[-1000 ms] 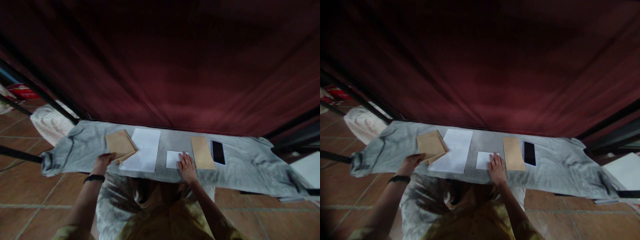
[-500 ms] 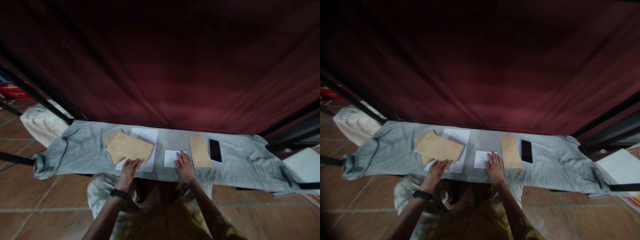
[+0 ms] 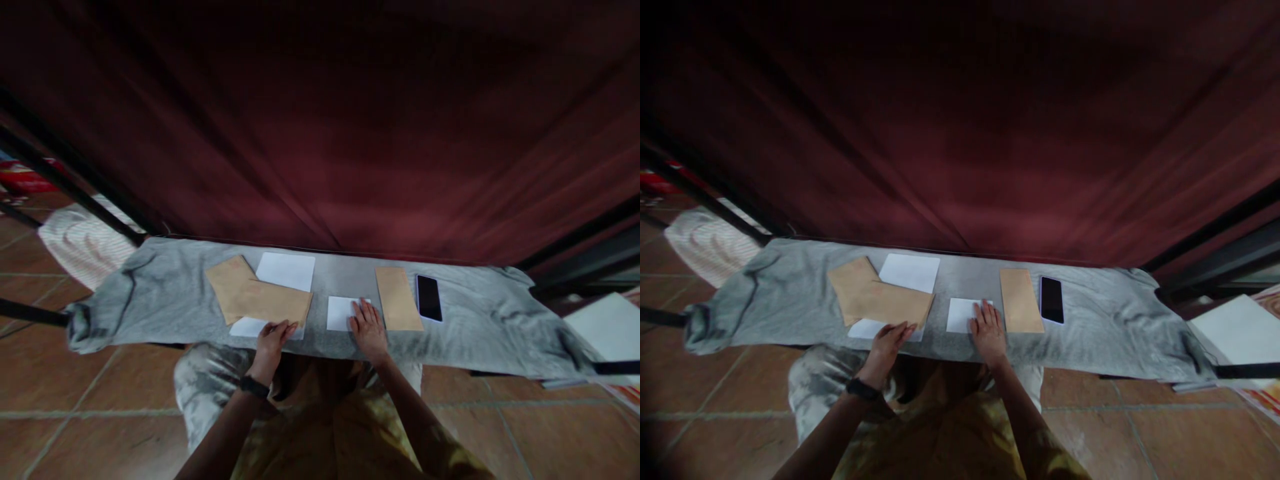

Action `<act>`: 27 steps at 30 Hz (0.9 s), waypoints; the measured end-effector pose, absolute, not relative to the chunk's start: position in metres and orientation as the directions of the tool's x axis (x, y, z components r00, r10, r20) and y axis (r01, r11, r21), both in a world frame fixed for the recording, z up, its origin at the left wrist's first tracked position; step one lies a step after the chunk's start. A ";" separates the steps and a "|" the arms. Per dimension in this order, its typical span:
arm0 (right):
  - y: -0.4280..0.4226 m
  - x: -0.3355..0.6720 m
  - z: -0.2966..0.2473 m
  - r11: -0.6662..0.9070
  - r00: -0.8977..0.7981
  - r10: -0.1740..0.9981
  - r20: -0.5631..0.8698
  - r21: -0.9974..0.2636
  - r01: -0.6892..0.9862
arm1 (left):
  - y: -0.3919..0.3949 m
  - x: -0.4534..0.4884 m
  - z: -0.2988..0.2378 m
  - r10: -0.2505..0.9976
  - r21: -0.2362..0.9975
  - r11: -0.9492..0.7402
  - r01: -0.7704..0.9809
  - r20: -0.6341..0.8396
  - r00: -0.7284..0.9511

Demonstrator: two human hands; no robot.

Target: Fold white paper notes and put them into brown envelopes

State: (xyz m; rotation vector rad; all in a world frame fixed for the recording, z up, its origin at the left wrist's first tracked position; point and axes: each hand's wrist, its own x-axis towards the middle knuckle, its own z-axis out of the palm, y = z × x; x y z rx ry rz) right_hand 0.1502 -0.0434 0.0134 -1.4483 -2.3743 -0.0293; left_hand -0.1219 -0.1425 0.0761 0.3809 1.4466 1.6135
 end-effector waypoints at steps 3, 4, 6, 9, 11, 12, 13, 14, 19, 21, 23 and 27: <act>-0.043 0.150 0.014 0.471 -0.408 0.860 0.307 -0.168 0.866 | -0.152 -0.118 0.074 0.776 0.937 0.192 -0.294 -0.328 -0.538; -0.043 0.150 0.014 0.470 -0.408 0.860 0.307 -0.167 0.867 | -0.156 -0.116 0.074 0.777 0.944 0.221 -0.246 -0.323 -0.540; -0.043 0.150 0.014 0.474 -0.411 0.857 0.310 -0.163 0.865 | -0.163 -0.107 0.075 0.813 0.968 0.248 -0.025 -0.222 -0.539; -0.043 0.151 0.014 0.482 -0.417 0.853 0.314 -0.165 0.861 | -0.164 -0.084 0.077 0.908 0.904 0.159 0.396 0.024 -0.419; -0.043 0.152 0.014 0.491 -0.424 0.848 0.317 -0.172 0.854 | -0.156 -0.063 0.075 0.947 0.852 0.069 0.518 0.108 -0.304; -0.043 0.152 0.013 0.496 -0.428 0.846 0.318 -0.176 0.850 | -0.149 -0.052 0.073 0.967 0.748 -0.027 0.663 0.188 -0.172; -0.043 0.152 0.013 0.501 -0.431 0.844 0.320 -0.180 0.846 | -0.141 -0.041 0.069 0.971 0.618 -0.122 0.777 0.238 -0.037; -0.043 0.152 0.012 0.505 -0.434 0.842 0.322 -0.183 0.843 | -0.132 -0.030 0.064 0.964 0.497 -0.189 0.847 0.259 0.063; -0.043 0.151 0.012 0.496 -0.425 0.845 0.324 -0.178 0.850 | -0.086 0.001 0.036 0.955 0.234 -0.215 0.948 0.255 0.154; -0.042 0.151 0.013 0.490 -0.419 0.847 0.327 -0.176 0.854 | -0.074 0.002 0.029 0.963 0.222 -0.174 0.959 0.243 0.118; -0.042 0.150 0.013 0.484 -0.412 0.849 0.330 -0.174 0.858 | -0.067 -0.001 0.023 0.971 0.217 -0.136 0.967 0.223 0.086; -0.042 0.149 0.013 0.467 -0.401 0.858 0.320 -0.165 0.869 | -0.066 -0.007 0.014 0.973 0.195 -0.123 0.973 0.216 0.080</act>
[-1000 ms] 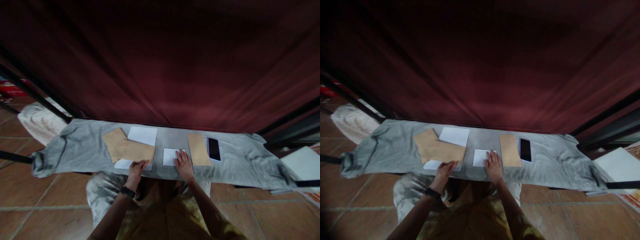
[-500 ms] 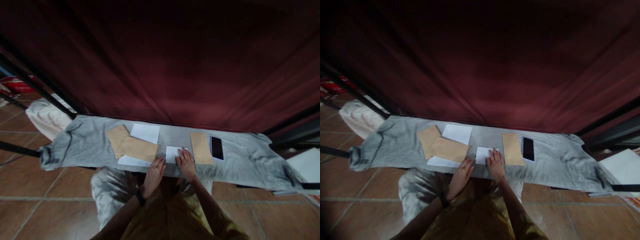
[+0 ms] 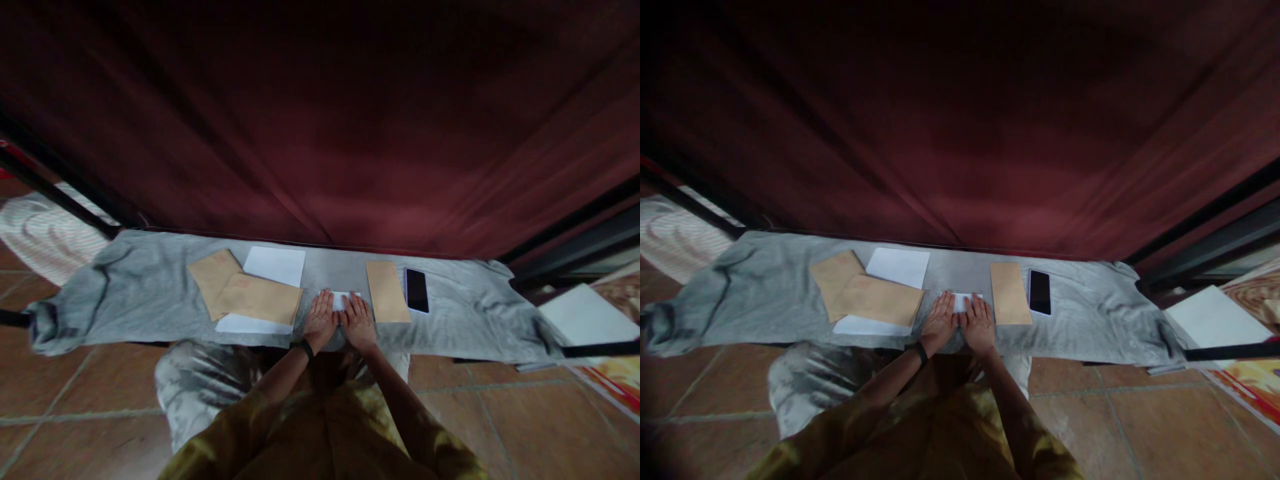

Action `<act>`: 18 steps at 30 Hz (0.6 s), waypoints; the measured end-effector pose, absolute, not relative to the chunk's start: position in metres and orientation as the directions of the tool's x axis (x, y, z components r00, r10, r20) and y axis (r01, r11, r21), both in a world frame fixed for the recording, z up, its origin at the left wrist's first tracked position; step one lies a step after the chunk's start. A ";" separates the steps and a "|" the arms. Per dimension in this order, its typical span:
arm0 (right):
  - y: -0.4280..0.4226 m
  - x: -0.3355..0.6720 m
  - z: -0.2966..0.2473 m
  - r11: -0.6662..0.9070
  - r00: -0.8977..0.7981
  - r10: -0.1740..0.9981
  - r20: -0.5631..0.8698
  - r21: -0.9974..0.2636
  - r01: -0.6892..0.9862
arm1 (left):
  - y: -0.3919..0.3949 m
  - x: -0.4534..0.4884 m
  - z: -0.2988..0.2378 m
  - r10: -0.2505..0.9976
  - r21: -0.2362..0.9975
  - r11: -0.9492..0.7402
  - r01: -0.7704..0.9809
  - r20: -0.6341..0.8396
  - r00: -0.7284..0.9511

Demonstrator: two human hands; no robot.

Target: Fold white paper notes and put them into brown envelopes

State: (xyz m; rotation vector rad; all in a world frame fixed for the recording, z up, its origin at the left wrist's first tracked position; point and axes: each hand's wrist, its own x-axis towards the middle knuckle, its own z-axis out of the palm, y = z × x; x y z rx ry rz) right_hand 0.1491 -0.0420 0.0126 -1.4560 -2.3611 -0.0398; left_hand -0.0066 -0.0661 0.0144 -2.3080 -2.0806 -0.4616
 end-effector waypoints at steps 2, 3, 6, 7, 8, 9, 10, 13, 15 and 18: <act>-0.042 0.149 0.012 0.465 -0.401 0.862 0.312 -0.165 0.870 | -0.067 -0.007 0.013 0.971 0.179 -0.126 0.976 0.224 0.085; -0.042 0.149 0.013 0.464 -0.401 0.863 0.308 -0.167 0.870 | -0.068 -0.007 0.013 0.971 0.168 -0.126 0.978 0.223 0.087; -0.042 0.149 0.013 0.466 -0.405 0.863 0.301 -0.166 0.869 | -0.066 -0.005 0.015 0.974 0.112 -0.143 0.983 0.194 0.120; -0.042 0.149 0.013 0.466 -0.407 0.863 0.299 -0.162 0.870 | -0.065 -0.003 0.015 0.974 0.090 -0.158 0.983 0.180 0.140; -0.042 0.149 0.014 0.464 -0.406 0.864 0.297 -0.158 0.872 | -0.065 -0.002 0.016 0.972 0.072 -0.175 0.982 0.168 0.161; -0.042 0.148 0.014 0.460 -0.404 0.866 0.295 -0.153 0.875 | -0.065 0.000 0.016 0.970 0.060 -0.197 0.978 0.158 0.186; -0.043 0.148 0.014 0.457 -0.402 0.868 0.293 -0.149 0.877 | -0.066 0.001 0.016 0.965 0.055 -0.223 0.973 0.151 0.212; -0.043 0.148 0.013 0.454 -0.403 0.871 0.282 -0.145 0.879 | -0.076 0.002 0.015 0.951 0.060 -0.286 0.956 0.137 0.276; -0.043 0.149 0.014 0.459 -0.410 0.871 0.270 -0.152 0.875 | -0.085 -0.002 0.016 0.941 0.075 -0.320 0.944 0.139 0.308; -0.044 0.149 0.016 0.456 -0.409 0.877 0.252 -0.168 0.874 | -0.096 -0.012 0.021 0.918 0.118 -0.382 0.917 0.162 0.362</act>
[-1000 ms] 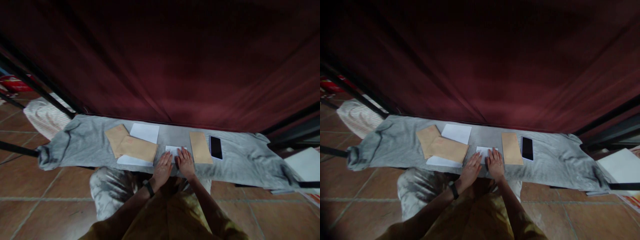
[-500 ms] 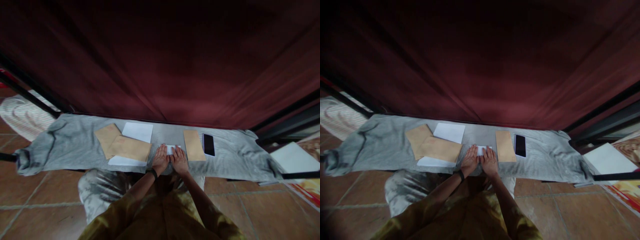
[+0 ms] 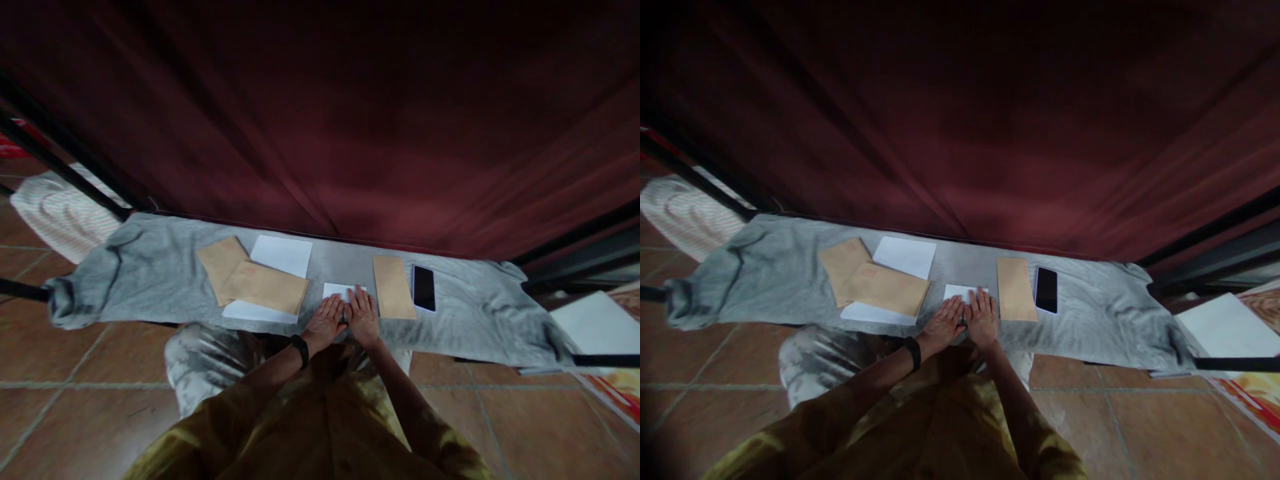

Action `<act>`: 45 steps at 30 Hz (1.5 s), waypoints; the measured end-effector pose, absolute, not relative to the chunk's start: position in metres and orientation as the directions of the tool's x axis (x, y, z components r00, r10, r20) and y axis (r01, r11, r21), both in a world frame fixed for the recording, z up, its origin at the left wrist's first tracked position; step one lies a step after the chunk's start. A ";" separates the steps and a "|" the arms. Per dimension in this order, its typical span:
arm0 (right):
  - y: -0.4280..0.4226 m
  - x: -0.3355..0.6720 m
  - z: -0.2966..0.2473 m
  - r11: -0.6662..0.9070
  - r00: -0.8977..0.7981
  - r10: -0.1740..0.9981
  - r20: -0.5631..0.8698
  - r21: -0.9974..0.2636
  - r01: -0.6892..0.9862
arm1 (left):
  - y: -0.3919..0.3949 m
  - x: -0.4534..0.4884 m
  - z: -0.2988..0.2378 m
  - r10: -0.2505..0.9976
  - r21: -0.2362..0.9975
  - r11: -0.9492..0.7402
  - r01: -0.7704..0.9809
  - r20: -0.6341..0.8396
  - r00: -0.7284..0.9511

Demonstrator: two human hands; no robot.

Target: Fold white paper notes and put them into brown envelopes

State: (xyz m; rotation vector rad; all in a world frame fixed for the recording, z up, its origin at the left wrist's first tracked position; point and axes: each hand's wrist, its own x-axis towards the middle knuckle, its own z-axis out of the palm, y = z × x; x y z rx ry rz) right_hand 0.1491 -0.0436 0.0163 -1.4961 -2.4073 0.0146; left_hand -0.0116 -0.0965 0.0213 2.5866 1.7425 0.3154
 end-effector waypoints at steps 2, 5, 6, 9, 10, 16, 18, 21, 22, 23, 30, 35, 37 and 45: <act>-0.044 0.147 0.019 0.445 -0.397 0.884 0.245 -0.184 0.877 | -0.100 -0.018 0.026 0.901 0.144 -0.424 0.894 0.164 0.401; -0.048 0.138 0.024 0.462 -0.407 0.880 0.245 -0.235 0.855 | -0.102 -0.023 0.032 0.888 0.174 -0.457 0.872 0.141 0.437; -0.050 0.134 0.025 0.487 -0.431 0.868 0.245 -0.258 0.834 | -0.102 -0.023 0.033 0.886 0.180 -0.461 0.869 0.139 0.442; -0.056 0.124 0.028 0.574 -0.524 0.819 0.235 -0.315 0.756 | -0.104 -0.018 0.031 0.886 0.190 -0.460 0.868 0.157 0.435; -0.058 0.121 0.028 0.590 -0.545 0.808 0.226 -0.323 0.740 | -0.105 -0.016 0.030 0.889 0.192 -0.454 0.870 0.164 0.427; -0.062 0.123 0.027 0.609 -0.581 0.793 0.185 -0.297 0.736 | -0.110 -0.006 0.023 0.916 0.189 -0.392 0.900 0.169 0.363; -0.061 0.125 0.026 0.609 -0.580 0.793 0.187 -0.291 0.738 | -0.111 -0.006 0.023 0.918 0.188 -0.389 0.902 0.163 0.361; -0.062 0.126 0.024 0.607 -0.574 0.795 0.198 -0.285 0.742 | -0.114 -0.010 0.025 0.920 0.173 -0.388 0.905 0.129 0.369; -0.062 0.127 0.023 0.609 -0.575 0.793 0.201 -0.282 0.741 | -0.115 -0.011 0.025 0.920 0.165 -0.390 0.906 0.115 0.375; -0.062 0.128 0.023 0.612 -0.577 0.791 0.203 -0.278 0.741 | -0.116 -0.013 0.026 0.919 0.158 -0.393 0.906 0.102 0.381; -0.064 0.140 0.018 0.593 -0.551 0.804 0.224 -0.242 0.768 | -0.122 -0.018 0.023 0.924 0.134 -0.383 0.914 0.074 0.376; -0.068 0.152 0.015 0.575 -0.530 0.813 0.240 -0.194 0.795 | -0.128 -0.022 0.024 0.929 0.117 -0.369 0.922 0.078 0.362; -0.071 0.157 0.013 0.564 -0.516 0.819 0.251 -0.185 0.805 | -0.132 -0.024 0.027 0.930 0.111 -0.364 0.925 0.092 0.355; -0.084 0.178 0.012 0.561 -0.500 0.810 0.306 -0.155 0.813 | -0.144 -0.039 0.032 0.936 0.136 -0.339 0.931 0.149 0.319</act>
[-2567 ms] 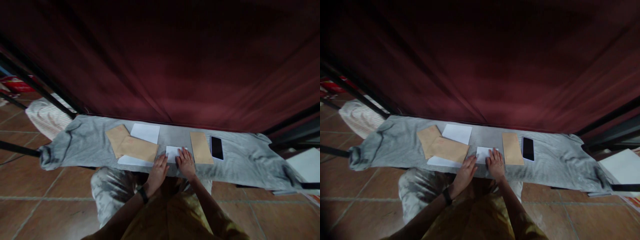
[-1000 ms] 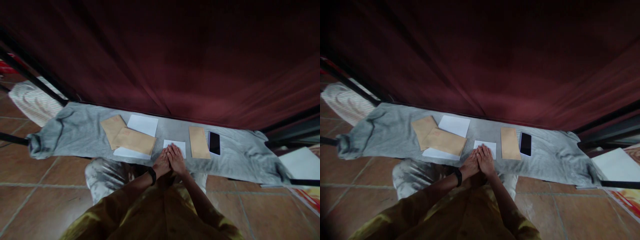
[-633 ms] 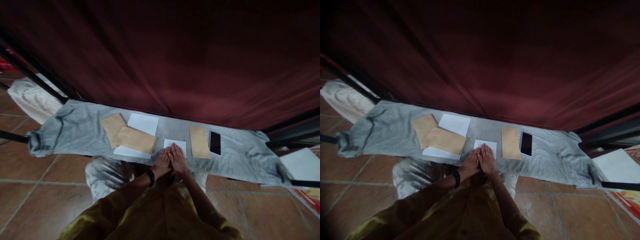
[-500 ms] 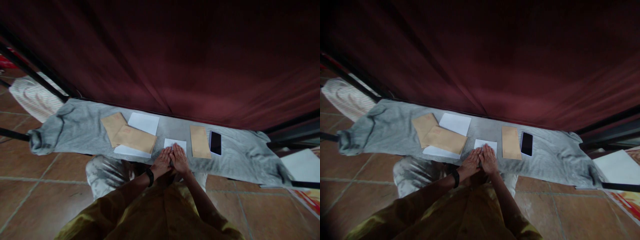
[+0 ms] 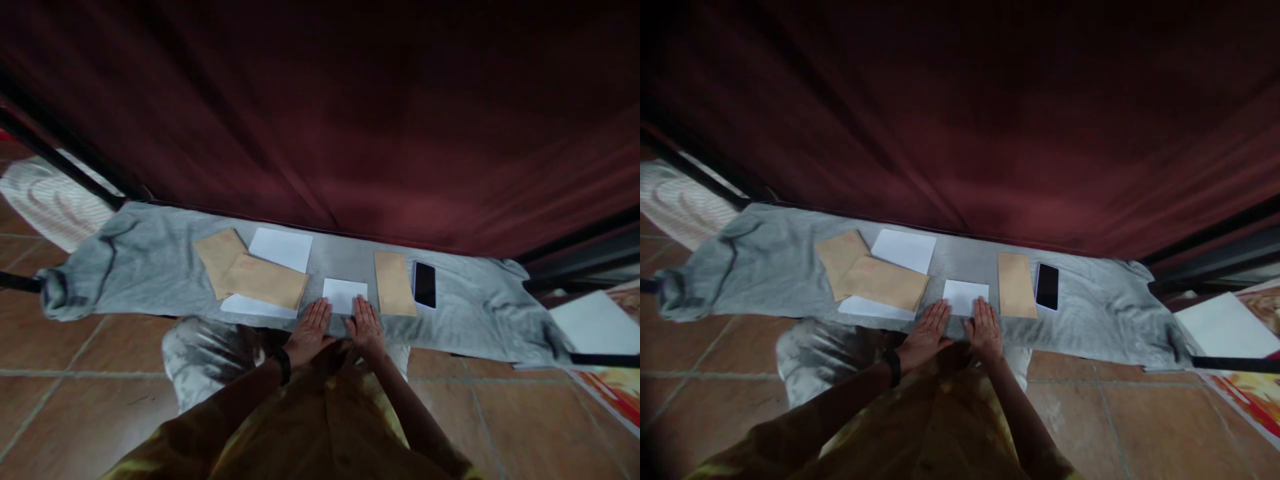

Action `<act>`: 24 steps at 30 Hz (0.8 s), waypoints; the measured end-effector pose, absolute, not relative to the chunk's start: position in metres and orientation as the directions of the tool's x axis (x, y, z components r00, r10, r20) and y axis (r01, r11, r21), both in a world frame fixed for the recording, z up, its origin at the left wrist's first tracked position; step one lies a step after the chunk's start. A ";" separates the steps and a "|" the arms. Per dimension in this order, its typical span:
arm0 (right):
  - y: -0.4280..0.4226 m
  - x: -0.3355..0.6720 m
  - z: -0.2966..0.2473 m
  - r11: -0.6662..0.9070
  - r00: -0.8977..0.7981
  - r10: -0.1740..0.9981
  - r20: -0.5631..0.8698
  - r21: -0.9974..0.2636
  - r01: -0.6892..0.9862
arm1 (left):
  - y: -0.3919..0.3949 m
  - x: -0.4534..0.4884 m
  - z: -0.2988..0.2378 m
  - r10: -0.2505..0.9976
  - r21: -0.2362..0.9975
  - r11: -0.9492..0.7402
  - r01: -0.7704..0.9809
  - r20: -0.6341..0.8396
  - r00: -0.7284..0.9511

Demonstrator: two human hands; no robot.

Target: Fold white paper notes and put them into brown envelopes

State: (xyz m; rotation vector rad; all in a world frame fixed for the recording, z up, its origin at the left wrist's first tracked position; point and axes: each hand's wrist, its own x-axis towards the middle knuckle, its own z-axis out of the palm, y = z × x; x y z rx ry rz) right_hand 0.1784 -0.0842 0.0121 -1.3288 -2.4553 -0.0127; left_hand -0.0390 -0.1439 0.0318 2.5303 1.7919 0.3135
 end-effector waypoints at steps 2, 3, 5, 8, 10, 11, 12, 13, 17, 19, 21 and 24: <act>-0.088 0.182 0.013 0.548 -0.493 0.820 0.292 -0.152 0.823 | -0.147 -0.044 0.030 0.935 0.139 -0.341 0.929 0.149 0.321; -0.089 0.183 0.013 0.541 -0.488 0.825 0.284 -0.150 0.827 | -0.147 -0.045 0.029 0.935 0.143 -0.340 0.929 0.154 0.319; -0.091 0.184 0.013 0.528 -0.479 0.835 0.271 -0.148 0.837 | -0.147 -0.045 0.029 0.940 0.153 -0.320 0.935 0.175 0.293; -0.092 0.183 0.012 0.513 -0.467 0.843 0.266 -0.141 0.847 | -0.136 -0.036 0.033 0.947 0.160 -0.276 0.948 0.211 0.241; -0.092 0.182 0.013 0.506 -0.459 0.847 0.268 -0.137 0.852 | -0.122 -0.026 0.037 0.948 0.159 -0.265 0.951 0.223 0.227; -0.092 0.181 0.013 0.502 -0.456 0.848 0.270 -0.136 0.854 | -0.114 -0.021 0.039 0.949 0.160 -0.259 0.953 0.224 0.220; -0.092 0.181 0.013 0.500 -0.453 0.849 0.271 -0.134 0.856 | -0.105 -0.017 0.040 0.953 0.163 -0.246 0.956 0.223 0.207; -0.092 0.181 0.014 0.498 -0.452 0.850 0.272 -0.133 0.857 | -0.097 -0.013 0.040 0.958 0.169 -0.225 0.960 0.220 0.186; -0.092 0.181 0.016 0.495 -0.443 0.849 0.287 -0.143 0.857 | -0.075 -0.009 0.030 0.972 0.190 -0.148 0.971 0.210 0.107; -0.091 0.176 0.018 0.473 -0.409 0.858 0.310 -0.169 0.865 | -0.071 -0.012 0.020 0.969 0.183 -0.145 0.972 0.223 0.103; -0.087 0.166 0.020 0.457 -0.378 0.865 0.331 -0.208 0.865 | -0.071 -0.015 0.012 0.964 0.166 -0.149 0.975 0.244 0.106; -0.073 0.142 0.025 0.483 -0.387 0.858 0.336 -0.274 0.832 | -0.073 -0.020 0.004 0.959 0.124 -0.176 0.977 0.247 0.141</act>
